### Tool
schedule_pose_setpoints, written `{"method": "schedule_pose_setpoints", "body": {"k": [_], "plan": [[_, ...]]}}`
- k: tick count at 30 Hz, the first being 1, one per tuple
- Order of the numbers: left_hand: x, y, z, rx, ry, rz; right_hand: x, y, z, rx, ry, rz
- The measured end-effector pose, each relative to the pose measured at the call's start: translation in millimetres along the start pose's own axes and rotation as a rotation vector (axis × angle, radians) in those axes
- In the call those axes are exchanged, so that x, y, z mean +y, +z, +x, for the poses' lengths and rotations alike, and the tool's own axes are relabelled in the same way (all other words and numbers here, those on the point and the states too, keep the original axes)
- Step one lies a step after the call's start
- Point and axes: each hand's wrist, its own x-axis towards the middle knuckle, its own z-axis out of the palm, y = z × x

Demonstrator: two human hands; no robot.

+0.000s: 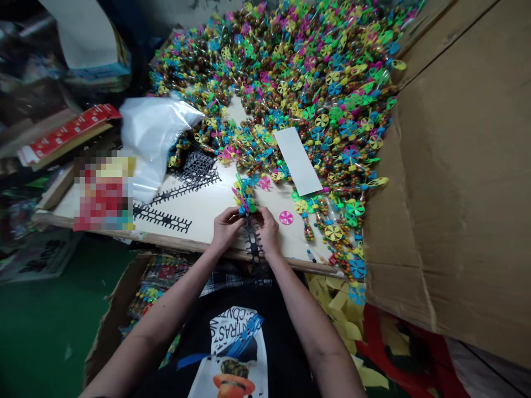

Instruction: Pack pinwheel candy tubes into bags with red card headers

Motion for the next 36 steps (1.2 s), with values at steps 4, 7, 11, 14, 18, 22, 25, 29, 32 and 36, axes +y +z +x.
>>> {"method": "schedule_pose_setpoints", "body": {"k": [4,7,11,14,18,22,25,29,32,36], "plan": [[0,-0.2,-1,0.013,0.009,0.0,0,0,-1,0.01,-0.013,-0.022],[2,-1.4,-3,-0.007,0.02,0.013,0,1,-1,0.044,0.029,0.027],[5,-5.2,-4,-0.007,0.018,0.04,2,1,-1,0.067,0.069,0.01],[5,-6.9,-3,0.012,0.007,0.045,1,1,-2,0.059,0.057,-0.014],[8,-7.5,-2,-0.021,-0.001,0.066,-2,1,-3,0.051,-0.001,-0.096],[16,-17.3,-2,-0.052,0.009,0.094,-9,-11,-1,-0.069,-0.096,-0.206],[25,-33.0,8,-0.109,-0.033,0.138,-19,-31,8,-0.137,-0.168,-0.286],[41,-47.0,57,-0.079,0.03,0.293,-41,-51,42,-0.067,-0.172,-0.338],[52,-39.5,112,-0.039,0.223,0.482,-55,-44,90,-0.04,-0.131,-0.404],[56,-11.9,168,0.001,0.245,0.765,-61,-12,162,-0.114,0.019,-0.707]]}}
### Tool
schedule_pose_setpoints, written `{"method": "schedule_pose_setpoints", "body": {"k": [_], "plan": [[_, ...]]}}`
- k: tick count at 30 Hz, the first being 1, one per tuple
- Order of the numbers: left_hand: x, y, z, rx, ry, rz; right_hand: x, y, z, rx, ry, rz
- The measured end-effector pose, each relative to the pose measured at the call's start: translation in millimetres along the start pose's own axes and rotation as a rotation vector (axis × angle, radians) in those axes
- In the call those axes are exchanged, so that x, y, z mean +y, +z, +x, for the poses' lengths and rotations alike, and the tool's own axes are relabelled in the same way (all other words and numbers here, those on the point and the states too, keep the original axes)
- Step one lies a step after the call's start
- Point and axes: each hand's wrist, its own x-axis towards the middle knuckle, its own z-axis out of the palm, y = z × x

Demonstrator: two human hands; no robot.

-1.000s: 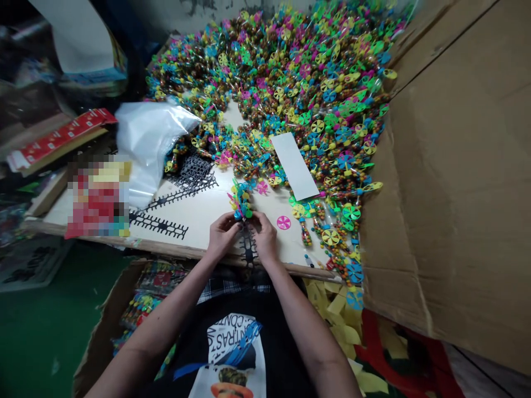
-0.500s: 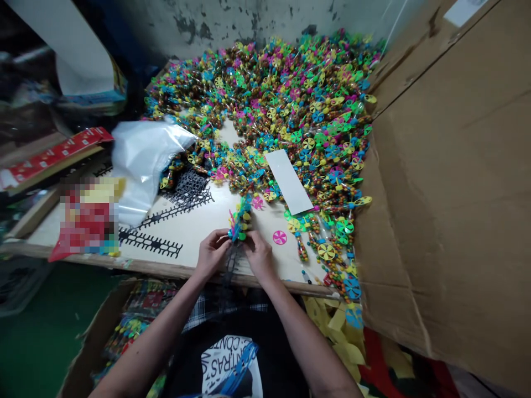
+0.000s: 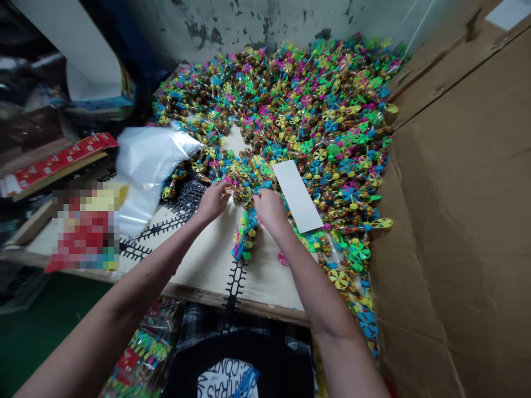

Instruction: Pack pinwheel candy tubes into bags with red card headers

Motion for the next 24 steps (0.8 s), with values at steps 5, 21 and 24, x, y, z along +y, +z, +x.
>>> {"method": "schedule_pose_setpoints", "body": {"k": [5,21,24], "plan": [[17,18.2,20,-0.019,-0.416,0.327,-22,20,43,-0.179,0.174,-0.268],[5,-3.8,-31,-0.044,-0.19,-0.665,15,-11,-21,0.265,-0.003,0.335],[1,-17.7,-81,-0.145,-0.152,-0.662,39,-13,-72,0.207,0.079,0.475]]}}
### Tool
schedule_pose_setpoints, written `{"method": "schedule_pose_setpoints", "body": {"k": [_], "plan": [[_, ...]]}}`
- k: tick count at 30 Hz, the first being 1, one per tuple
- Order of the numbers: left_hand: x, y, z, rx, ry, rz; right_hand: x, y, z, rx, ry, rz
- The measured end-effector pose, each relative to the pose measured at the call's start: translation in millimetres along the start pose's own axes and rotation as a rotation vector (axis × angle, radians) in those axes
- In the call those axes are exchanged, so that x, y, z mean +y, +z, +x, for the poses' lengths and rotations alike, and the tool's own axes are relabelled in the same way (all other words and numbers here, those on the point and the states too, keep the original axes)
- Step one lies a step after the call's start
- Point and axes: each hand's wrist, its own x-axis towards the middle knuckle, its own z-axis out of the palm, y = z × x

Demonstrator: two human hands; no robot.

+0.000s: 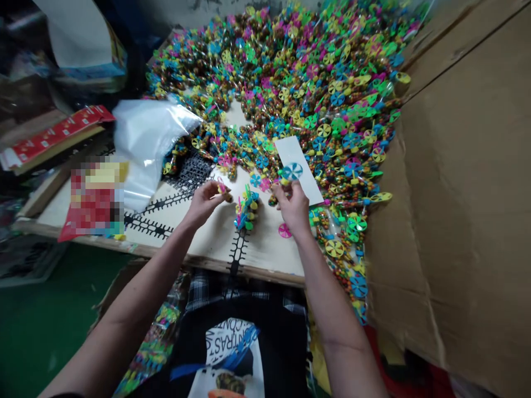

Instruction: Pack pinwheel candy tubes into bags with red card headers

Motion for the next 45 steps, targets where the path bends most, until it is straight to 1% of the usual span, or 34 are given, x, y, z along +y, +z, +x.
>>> {"method": "schedule_pose_setpoints", "body": {"k": [2,3,5,7,9,10,14,17,21,23,26,30,33,37,41,43,45], "plan": [[-5,-1.5,-33,-0.024,-0.052,0.018,16,-7,-36,-0.093,0.067,0.018],[-8,-0.5,-46,-0.03,-0.075,0.015,23,-8,-54,-0.139,0.072,0.015],[-15,4.3,-68,-0.034,-0.097,-0.002,32,-3,-84,-0.194,0.012,-0.029],[-22,10.5,-80,-0.023,-0.101,-0.023,35,6,-105,-0.192,-0.104,-0.107],[-27,15.6,-86,-0.016,-0.114,-0.044,33,15,-116,-0.171,-0.201,-0.18],[-29,17.4,-88,-0.017,-0.12,-0.048,32,19,-118,-0.162,-0.227,-0.205],[-32,20.2,-93,-0.03,-0.088,-0.03,28,27,-117,-0.156,-0.24,-0.231],[-32,22.3,-97,-0.03,-0.024,0.024,28,27,-116,-0.139,-0.274,-0.237],[-33,27.6,-100,-0.017,0.068,0.102,28,28,-117,-0.081,-0.317,-0.241],[-36,30.5,-101,-0.002,0.081,0.104,28,30,-117,-0.057,-0.32,-0.236],[-40,34.5,-102,0.027,0.046,0.073,28,34,-117,-0.048,-0.309,-0.225],[-43,39.3,-103,0.05,-0.028,0.021,27,36,-117,-0.082,-0.238,-0.197],[-42,40.3,-102,0.05,-0.04,0.03,25,34,-116,-0.093,-0.202,-0.202],[-37,37.2,-101,0.019,-0.063,0.055,26,24,-113,-0.183,-0.215,-0.203],[-34,34.7,-101,-0.023,-0.115,0.029,29,9,-106,-0.254,-0.169,-0.172],[-35,34.9,-101,-0.025,-0.103,0.074,31,5,-101,-0.288,-0.168,-0.153],[-37,35.5,-101,-0.018,-0.082,0.127,31,5,-98,-0.315,-0.197,-0.145]]}}
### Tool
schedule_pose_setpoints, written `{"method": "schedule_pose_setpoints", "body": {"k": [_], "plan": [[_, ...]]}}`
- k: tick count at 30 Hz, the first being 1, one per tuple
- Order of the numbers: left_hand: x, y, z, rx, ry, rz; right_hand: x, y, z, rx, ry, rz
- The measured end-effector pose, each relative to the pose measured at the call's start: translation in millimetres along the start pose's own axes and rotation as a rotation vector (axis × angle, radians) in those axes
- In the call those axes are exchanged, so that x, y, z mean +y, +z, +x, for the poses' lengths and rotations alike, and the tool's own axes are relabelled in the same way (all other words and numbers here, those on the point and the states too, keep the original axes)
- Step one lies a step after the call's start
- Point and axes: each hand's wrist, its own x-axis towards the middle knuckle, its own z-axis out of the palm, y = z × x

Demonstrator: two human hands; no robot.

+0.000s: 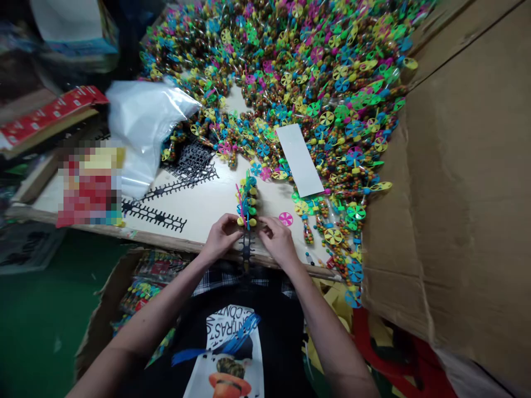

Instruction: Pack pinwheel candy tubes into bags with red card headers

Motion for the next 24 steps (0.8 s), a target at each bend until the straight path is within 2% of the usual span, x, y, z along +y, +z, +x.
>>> {"method": "schedule_pose_setpoints", "body": {"k": [3,9,12,15,17,20,22,24], "plan": [[-2,0.8,1,0.01,0.026,0.044,-1,5,3,0.017,-0.015,-0.02],[5,1.5,2,-0.052,0.1,0.093,-2,11,4,0.049,-0.049,-0.068],[7,-2.5,0,-0.066,0.09,0.129,0,1,5,-0.004,-0.099,-0.088],[8,-19.2,8,-0.077,0.059,0.143,6,-20,13,-0.016,-0.088,-0.134],[10,-35.7,26,-0.052,0.084,0.168,12,-34,27,0.071,-0.047,-0.183],[17,-54.4,73,0.023,0.216,0.314,21,-47,57,0.208,0.003,-0.293],[23,-55.3,113,0.032,0.328,0.477,23,-49,81,0.243,-0.004,-0.377],[29,-46.6,152,-0.012,0.415,0.66,20,-51,103,0.267,-0.031,-0.454]]}}
